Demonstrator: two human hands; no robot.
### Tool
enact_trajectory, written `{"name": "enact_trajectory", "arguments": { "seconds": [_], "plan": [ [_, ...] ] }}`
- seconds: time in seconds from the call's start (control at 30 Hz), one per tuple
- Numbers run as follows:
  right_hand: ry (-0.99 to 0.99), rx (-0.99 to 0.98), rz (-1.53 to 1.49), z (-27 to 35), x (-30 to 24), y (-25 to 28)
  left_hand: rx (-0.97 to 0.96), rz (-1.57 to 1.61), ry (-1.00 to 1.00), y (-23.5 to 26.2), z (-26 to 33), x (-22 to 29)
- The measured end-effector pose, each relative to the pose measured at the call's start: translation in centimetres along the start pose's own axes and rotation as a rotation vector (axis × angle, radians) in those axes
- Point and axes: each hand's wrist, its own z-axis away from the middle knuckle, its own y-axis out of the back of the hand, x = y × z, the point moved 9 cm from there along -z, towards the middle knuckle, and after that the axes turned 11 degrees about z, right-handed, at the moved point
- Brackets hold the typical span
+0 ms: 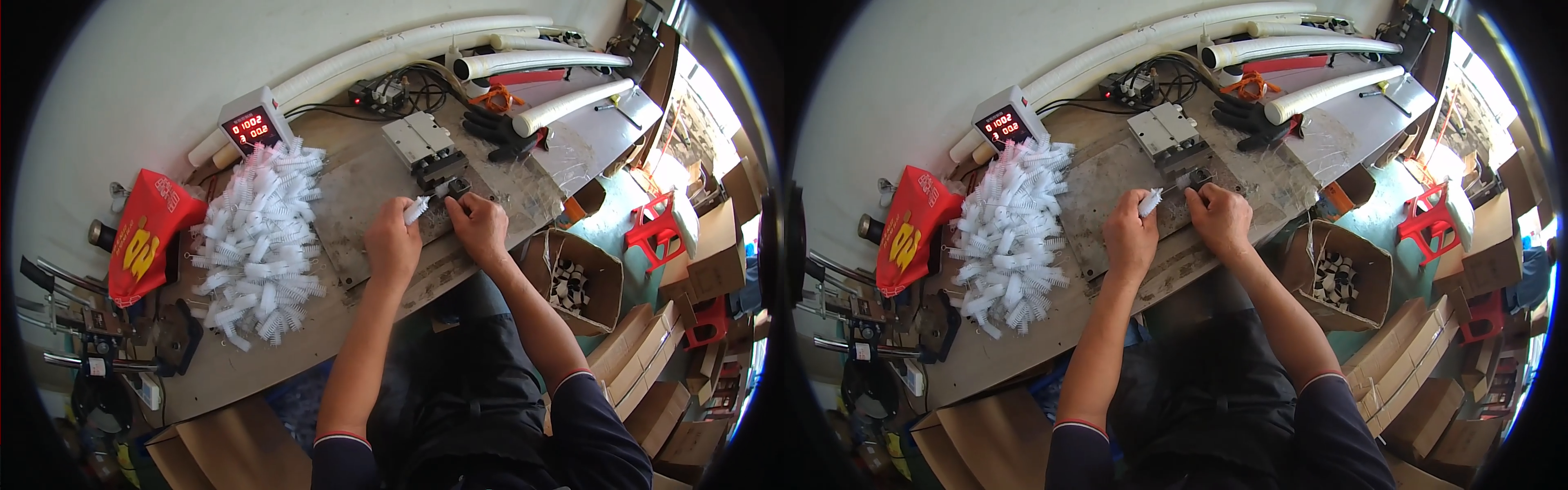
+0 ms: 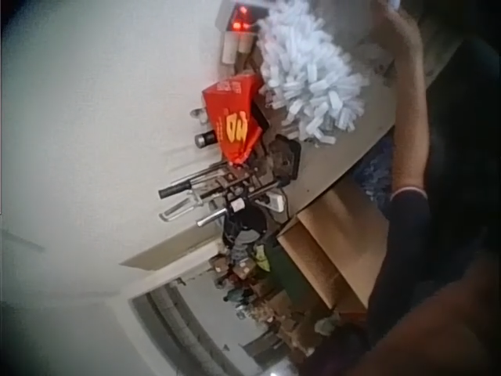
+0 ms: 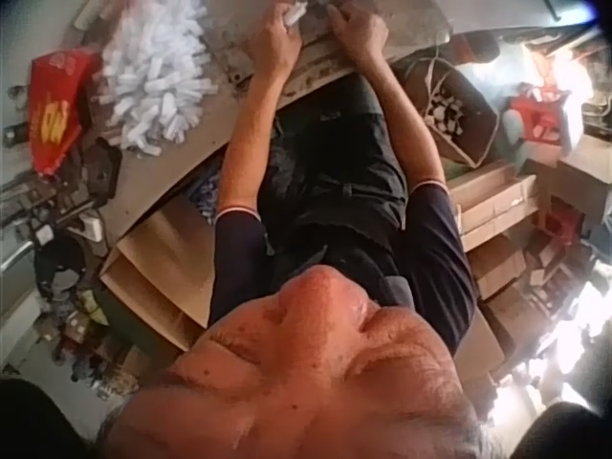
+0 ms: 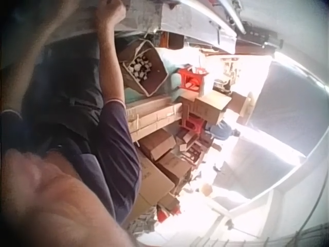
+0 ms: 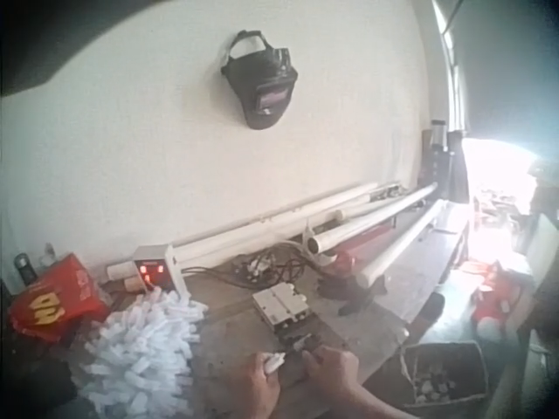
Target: Use a crimping machine to assemble small white plastic brush components.
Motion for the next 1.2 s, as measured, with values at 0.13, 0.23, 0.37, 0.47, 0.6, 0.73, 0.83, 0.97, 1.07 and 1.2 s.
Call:
{"name": "enact_trajectory", "arguments": {
  "seconds": [0.13,0.23,0.37,0.47,0.6,0.73,0.83,0.97,1.07,1.2],
  "plan": [
    [-0.008,0.003,0.014,0.0,-0.2,0.2,-0.023,-0.058,-0.002,-0.1,-0.1,0.1],
    [-0.001,0.007,0.014,0.0,-0.2,0.2,-0.024,-0.065,0.009,-0.2,-0.2,0.2],
    [0.005,0.03,0.008,0.0,-0.1,0.3,-0.019,-0.078,-0.034,-0.2,-0.4,0.9],
    [0.003,0.033,-0.019,0.0,-0.1,0.3,-0.016,-0.092,-0.072,-0.2,-0.3,0.9],
    [-0.054,0.022,-0.112,0.0,1.0,0.3,0.004,-0.125,-0.007,0.0,-0.1,0.7],
    [-0.11,0.031,-0.462,0.1,2.2,0.3,0.075,-0.126,-0.045,0.8,0.4,0.7],
    [-0.112,0.014,-0.561,0.1,2.4,-0.1,0.136,-0.149,-0.072,1.5,0.7,0.9],
    [-0.103,0.0,-0.552,0.1,2.9,0.1,0.212,-0.025,-0.022,2.8,1.2,0.7],
    [-0.073,-0.093,-0.574,0.1,2.3,-0.4,0.195,0.041,-0.027,3.1,1.2,0.8],
    [0.008,-0.126,-0.676,0.2,1.9,-0.7,0.174,0.118,0.067,3.0,1.0,0.3]
  ]
}}
